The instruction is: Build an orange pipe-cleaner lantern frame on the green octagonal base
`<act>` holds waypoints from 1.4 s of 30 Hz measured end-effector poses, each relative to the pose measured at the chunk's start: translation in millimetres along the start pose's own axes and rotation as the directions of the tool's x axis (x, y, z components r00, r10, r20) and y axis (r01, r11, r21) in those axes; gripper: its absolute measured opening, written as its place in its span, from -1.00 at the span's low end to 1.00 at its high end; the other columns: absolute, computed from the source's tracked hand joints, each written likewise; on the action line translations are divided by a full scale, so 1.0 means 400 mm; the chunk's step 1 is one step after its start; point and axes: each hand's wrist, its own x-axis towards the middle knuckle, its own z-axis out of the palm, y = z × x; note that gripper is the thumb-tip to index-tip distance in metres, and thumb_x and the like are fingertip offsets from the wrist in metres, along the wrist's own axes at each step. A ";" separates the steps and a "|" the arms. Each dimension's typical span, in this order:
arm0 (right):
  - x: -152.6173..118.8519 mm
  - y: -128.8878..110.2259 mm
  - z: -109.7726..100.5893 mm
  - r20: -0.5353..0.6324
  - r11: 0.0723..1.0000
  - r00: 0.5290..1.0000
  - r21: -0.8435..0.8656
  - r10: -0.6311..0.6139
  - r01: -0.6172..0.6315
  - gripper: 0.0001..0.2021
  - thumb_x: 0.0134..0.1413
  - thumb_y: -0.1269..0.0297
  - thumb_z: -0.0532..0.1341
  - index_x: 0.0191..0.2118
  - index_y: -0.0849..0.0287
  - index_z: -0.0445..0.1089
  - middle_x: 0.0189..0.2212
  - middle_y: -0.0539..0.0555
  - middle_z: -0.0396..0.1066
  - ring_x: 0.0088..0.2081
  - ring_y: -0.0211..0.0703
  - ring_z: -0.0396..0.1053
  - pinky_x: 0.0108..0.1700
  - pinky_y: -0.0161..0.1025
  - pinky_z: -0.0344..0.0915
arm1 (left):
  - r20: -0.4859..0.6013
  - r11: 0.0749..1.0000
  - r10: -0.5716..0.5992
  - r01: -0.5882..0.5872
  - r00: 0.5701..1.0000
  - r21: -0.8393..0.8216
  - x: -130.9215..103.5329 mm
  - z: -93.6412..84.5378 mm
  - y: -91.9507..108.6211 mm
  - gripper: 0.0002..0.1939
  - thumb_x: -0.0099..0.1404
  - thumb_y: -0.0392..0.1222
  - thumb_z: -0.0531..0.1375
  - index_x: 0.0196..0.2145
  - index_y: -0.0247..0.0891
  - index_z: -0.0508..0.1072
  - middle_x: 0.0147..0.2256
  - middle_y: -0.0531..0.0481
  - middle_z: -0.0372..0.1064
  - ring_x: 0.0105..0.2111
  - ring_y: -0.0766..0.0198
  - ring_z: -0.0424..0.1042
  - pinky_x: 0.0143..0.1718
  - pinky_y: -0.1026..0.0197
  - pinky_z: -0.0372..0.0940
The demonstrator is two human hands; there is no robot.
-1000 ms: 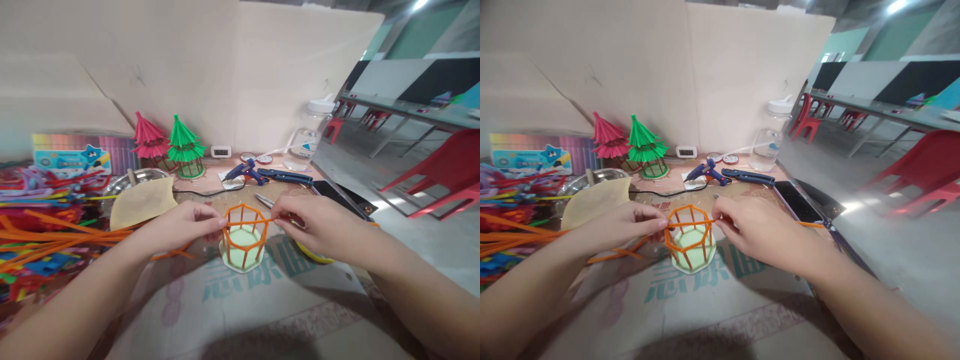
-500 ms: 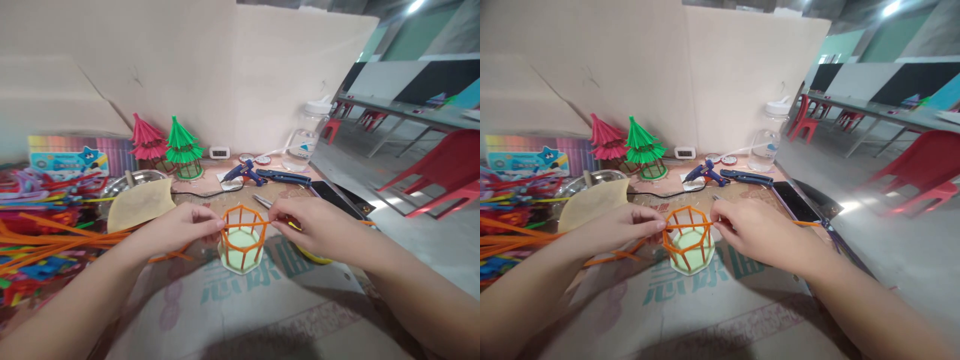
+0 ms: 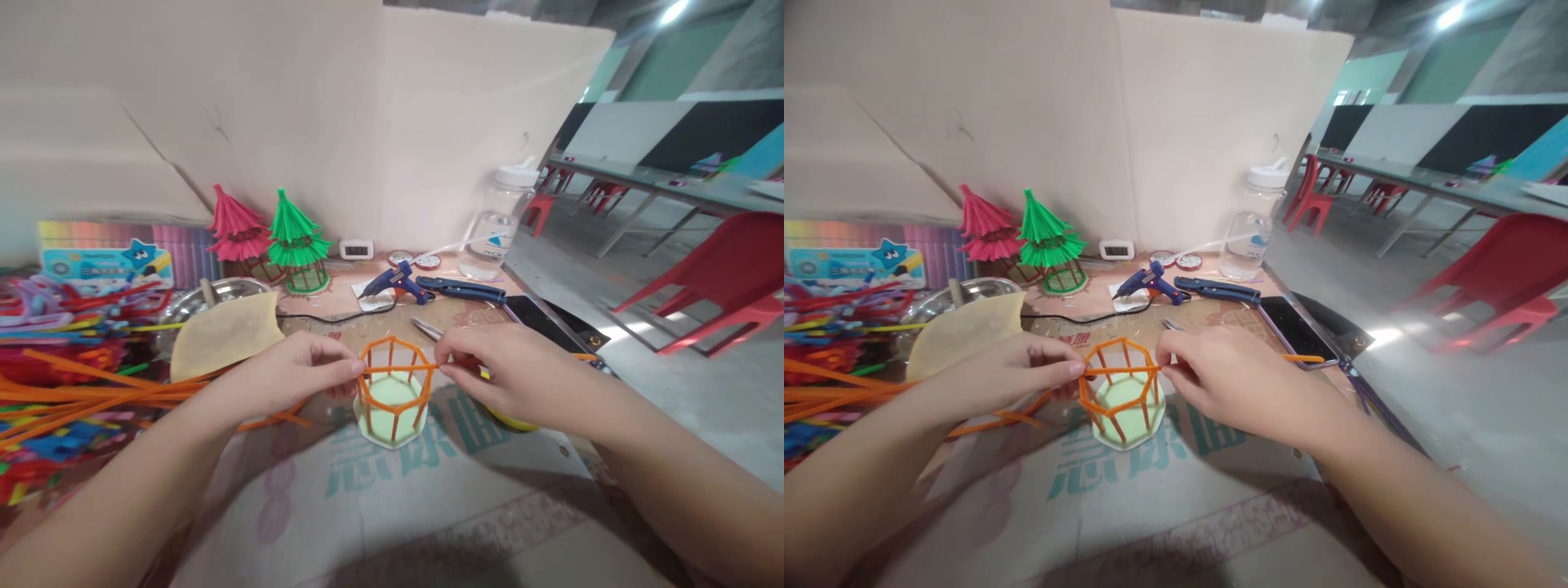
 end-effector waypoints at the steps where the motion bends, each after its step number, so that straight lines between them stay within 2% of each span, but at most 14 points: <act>1: 0.000 0.000 0.000 0.003 1.000 1.000 -0.002 0.004 -0.004 -0.88 0.26 0.33 0.11 -0.21 0.09 0.41 -0.44 -0.02 0.45 -0.41 -0.20 0.36 -0.36 -0.28 0.11 | -0.001 1.000 0.003 -0.003 1.000 0.000 0.000 0.000 0.000 -0.60 0.27 0.16 0.20 -0.45 -0.25 0.50 -0.48 0.06 0.44 -0.47 0.32 0.35 -0.41 0.32 0.24; 10: 0.004 -0.002 0.008 0.002 1.000 1.000 -0.011 -0.002 0.002 -0.91 0.25 0.30 0.13 -0.26 0.10 0.37 -0.51 -0.06 0.39 -0.47 -0.23 0.32 -0.41 -0.28 0.01 | -0.015 1.000 0.002 -0.002 1.000 0.006 0.000 0.000 -0.005 -0.60 0.26 0.17 0.20 -0.42 -0.25 0.53 -0.48 0.07 0.43 -0.47 0.33 0.36 -0.43 0.34 0.24; 19: 0.007 0.003 0.014 -0.054 0.998 0.997 0.046 -0.051 0.053 -0.92 0.20 0.38 0.17 -0.26 0.13 0.42 -0.44 0.02 0.47 -0.42 -0.20 0.36 -0.38 -0.28 0.06 | -0.042 1.000 0.025 -0.025 0.999 0.002 0.001 0.004 -0.007 -0.62 0.26 0.14 0.20 -0.44 -0.22 0.55 -0.51 0.07 0.44 -0.51 0.34 0.35 -0.48 0.36 0.22; 26: 0.011 -0.002 0.026 -0.040 0.999 0.999 0.044 -0.007 0.009 -0.92 0.22 0.32 0.15 -0.30 0.13 0.37 -0.44 -0.01 0.46 -0.40 -0.20 0.37 -0.36 -0.27 0.07 | -0.056 0.999 0.040 -0.041 0.998 -0.016 0.000 0.005 -0.006 -0.64 0.23 0.12 0.22 -0.48 -0.22 0.56 -0.53 0.07 0.43 -0.54 0.34 0.33 -0.51 0.36 0.21; 34: 0.015 -0.022 0.027 -0.028 0.998 0.999 0.051 0.041 -0.040 -0.94 0.15 0.37 0.14 -0.35 0.12 0.31 -0.47 -0.04 0.41 -0.43 -0.23 0.32 -0.38 -0.28 0.02 | -0.067 0.999 0.052 -0.052 0.996 -0.012 0.003 0.005 -0.008 -0.66 0.21 0.12 0.24 -0.47 -0.21 0.58 -0.53 0.06 0.45 -0.54 0.33 0.35 -0.51 0.36 0.22; 42: 0.012 -0.017 0.031 -0.025 0.996 0.998 0.060 0.061 -0.059 -0.94 0.21 0.32 0.10 -0.26 0.11 0.31 -0.49 -0.05 0.41 -0.44 -0.23 0.33 -0.40 -0.29 0.03 | -0.045 0.999 0.034 -0.034 0.998 0.007 -0.002 0.003 -0.012 -0.60 0.25 0.17 0.20 -0.43 -0.22 0.56 -0.50 0.06 0.44 -0.51 0.33 0.35 -0.47 0.35 0.24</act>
